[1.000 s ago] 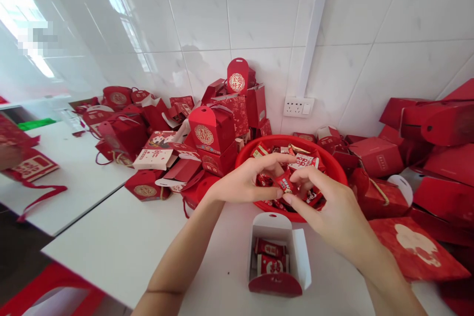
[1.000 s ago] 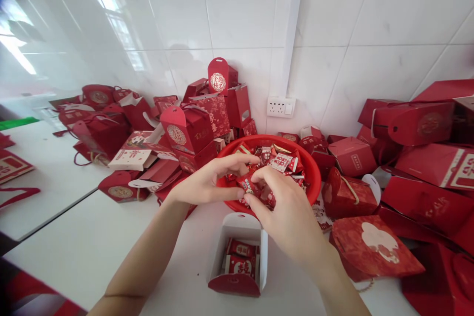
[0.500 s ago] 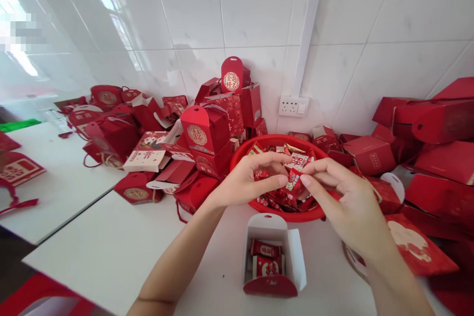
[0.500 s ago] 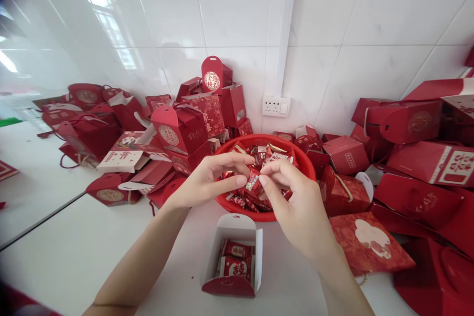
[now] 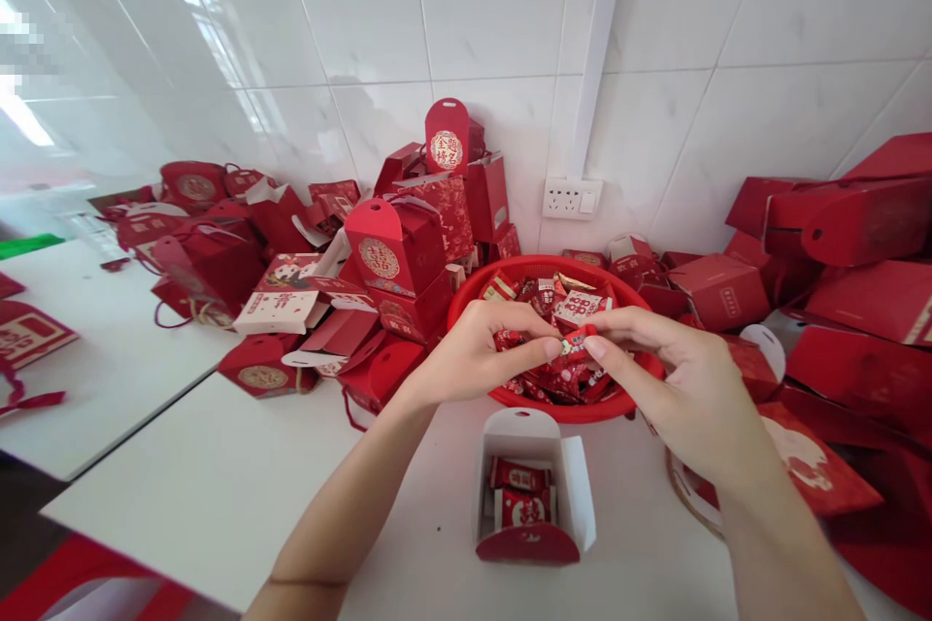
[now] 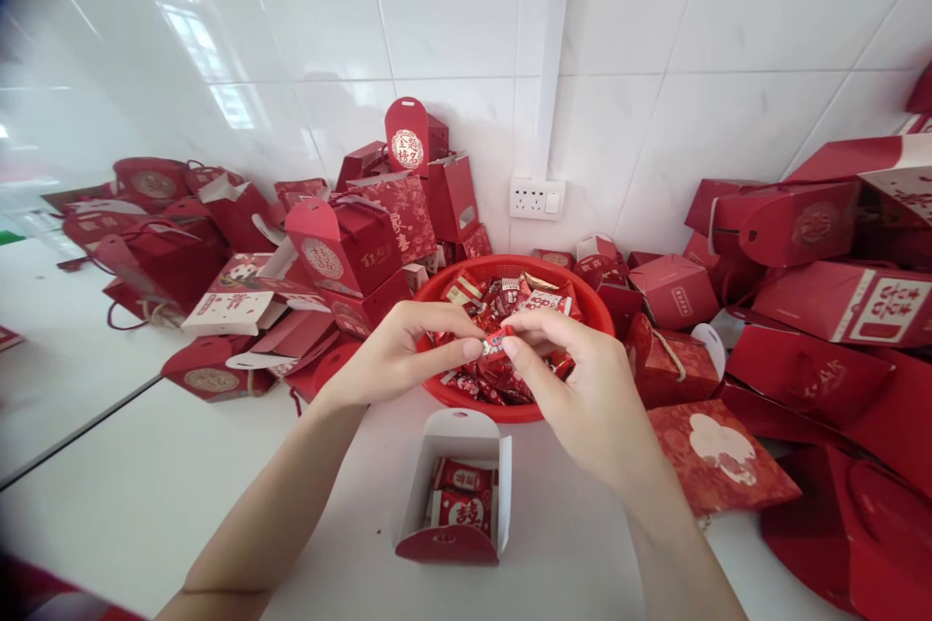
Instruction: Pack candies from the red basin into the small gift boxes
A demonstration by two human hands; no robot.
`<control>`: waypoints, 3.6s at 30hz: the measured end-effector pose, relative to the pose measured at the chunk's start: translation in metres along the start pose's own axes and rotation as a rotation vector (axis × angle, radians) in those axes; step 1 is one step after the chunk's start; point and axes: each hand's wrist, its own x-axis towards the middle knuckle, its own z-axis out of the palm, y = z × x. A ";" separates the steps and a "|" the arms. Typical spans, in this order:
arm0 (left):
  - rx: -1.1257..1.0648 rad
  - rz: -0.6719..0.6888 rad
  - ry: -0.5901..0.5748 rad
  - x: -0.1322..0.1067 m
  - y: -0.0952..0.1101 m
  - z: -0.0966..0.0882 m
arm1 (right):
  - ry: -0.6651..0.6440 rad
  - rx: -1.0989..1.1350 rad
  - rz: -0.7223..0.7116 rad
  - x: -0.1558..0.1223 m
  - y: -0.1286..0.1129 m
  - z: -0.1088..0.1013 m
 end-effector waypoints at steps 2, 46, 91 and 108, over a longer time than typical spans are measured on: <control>0.017 0.007 0.001 -0.001 0.000 0.000 | -0.016 0.004 -0.006 0.000 0.000 -0.001; -0.201 -0.082 0.062 -0.003 -0.004 0.003 | -0.039 0.240 0.104 0.005 0.005 0.001; -0.006 0.201 -0.005 -0.004 -0.006 -0.014 | -0.308 0.217 0.096 0.003 0.005 0.000; 0.240 0.162 -0.217 -0.007 0.002 -0.028 | -0.729 -0.328 -0.011 -0.007 0.000 -0.001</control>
